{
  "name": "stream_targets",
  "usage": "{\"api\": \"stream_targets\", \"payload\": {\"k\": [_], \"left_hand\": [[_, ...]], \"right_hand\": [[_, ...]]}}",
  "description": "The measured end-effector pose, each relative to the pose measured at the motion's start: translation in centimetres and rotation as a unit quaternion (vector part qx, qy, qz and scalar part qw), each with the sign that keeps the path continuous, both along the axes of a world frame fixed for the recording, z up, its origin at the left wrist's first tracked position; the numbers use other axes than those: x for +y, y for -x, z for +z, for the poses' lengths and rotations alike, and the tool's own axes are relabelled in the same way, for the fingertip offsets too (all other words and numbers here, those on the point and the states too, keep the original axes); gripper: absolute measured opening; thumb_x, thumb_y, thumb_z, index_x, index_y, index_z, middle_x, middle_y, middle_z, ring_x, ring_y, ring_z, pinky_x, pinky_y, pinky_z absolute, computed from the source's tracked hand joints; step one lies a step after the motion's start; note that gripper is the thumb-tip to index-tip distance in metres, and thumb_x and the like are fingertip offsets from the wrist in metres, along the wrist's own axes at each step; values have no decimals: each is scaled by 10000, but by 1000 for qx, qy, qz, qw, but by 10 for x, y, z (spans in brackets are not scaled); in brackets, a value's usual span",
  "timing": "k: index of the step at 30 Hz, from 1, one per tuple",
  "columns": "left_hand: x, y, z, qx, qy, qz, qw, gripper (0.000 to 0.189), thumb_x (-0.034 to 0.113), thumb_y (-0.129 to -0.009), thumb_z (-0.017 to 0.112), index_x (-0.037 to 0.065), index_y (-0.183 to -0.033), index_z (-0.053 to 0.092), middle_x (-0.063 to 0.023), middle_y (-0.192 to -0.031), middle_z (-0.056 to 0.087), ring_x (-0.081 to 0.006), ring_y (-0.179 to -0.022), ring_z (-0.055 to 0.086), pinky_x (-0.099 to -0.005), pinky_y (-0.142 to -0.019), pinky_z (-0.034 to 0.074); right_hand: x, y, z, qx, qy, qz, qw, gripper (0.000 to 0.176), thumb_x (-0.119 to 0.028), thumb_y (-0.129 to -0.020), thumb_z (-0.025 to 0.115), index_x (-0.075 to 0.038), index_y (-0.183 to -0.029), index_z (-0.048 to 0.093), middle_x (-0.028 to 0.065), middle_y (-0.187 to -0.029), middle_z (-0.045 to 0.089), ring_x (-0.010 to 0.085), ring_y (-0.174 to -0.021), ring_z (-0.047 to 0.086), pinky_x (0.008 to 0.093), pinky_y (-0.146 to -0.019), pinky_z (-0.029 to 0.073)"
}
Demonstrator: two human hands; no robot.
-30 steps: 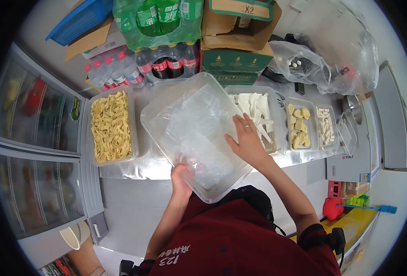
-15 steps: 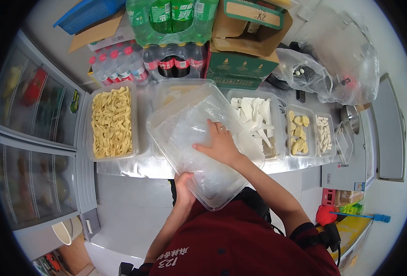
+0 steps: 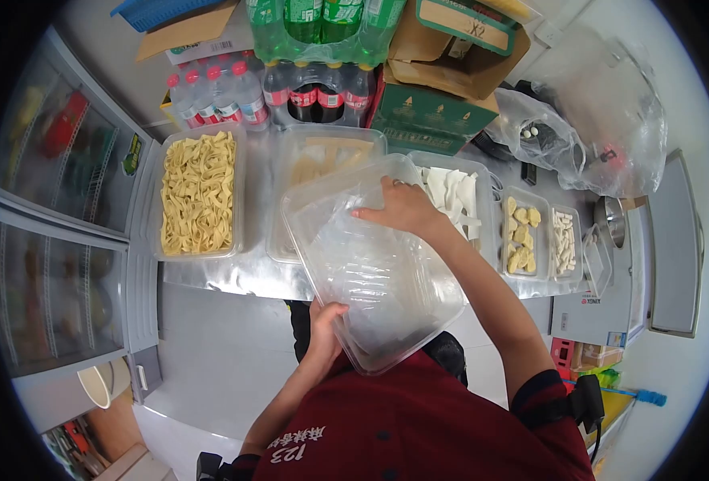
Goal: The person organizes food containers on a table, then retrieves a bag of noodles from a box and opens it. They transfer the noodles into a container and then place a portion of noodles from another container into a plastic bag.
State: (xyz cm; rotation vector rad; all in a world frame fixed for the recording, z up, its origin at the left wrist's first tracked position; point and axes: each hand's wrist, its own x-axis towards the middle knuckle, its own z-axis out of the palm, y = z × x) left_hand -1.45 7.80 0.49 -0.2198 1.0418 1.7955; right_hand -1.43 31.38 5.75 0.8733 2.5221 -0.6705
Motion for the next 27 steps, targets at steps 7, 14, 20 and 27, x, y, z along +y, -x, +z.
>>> {"api": "stream_targets", "payload": {"k": [7, 14, 20, 27], "left_hand": [[-1, 4, -7, -33, -6, 1, 999, 516, 56, -598, 490, -44, -1093, 384, -123, -955, 495, -232, -888, 493, -330, -787, 403], [-7, 2, -12, -14, 0, 15, 1000, 506, 59, -603, 486, -42, -1090, 390, -126, -973, 491, -236, -905, 489, -329, -797, 402], [-11, 5, -14, -41, -15, 25, 999, 495, 73, -607, 491, -35, -1082, 403, -124, -968, 493, -231, -904, 489, -332, -795, 402], [-6, 10, -3, -52, -24, -23, 998, 496, 86, -615, 488, -30, -1090, 404, -116, -958, 496, -229, -890, 492, -336, -761, 419]], "right_hand": [[9, 0, -20, 168, -234, 172, 942, 839, -625, -658, 522, 115, -1045, 447, 286, -1031, 485, 349, -991, 486, 363, -839, 385], [25, -6, -23, -8, 211, 105, 972, 713, -483, -643, 621, 38, -1104, 465, 172, -936, 563, 264, -856, 541, 275, -767, 410], [0, -19, -10, 87, 425, 0, 901, 574, -233, -658, 656, 22, -1129, 448, 129, -1039, 521, 199, -945, 494, 296, -786, 393], [15, -24, -6, 82, 436, -2, 896, 480, -96, -667, 621, -3, -1112, 467, 90, -1009, 525, 160, -917, 494, 291, -819, 385]]}}
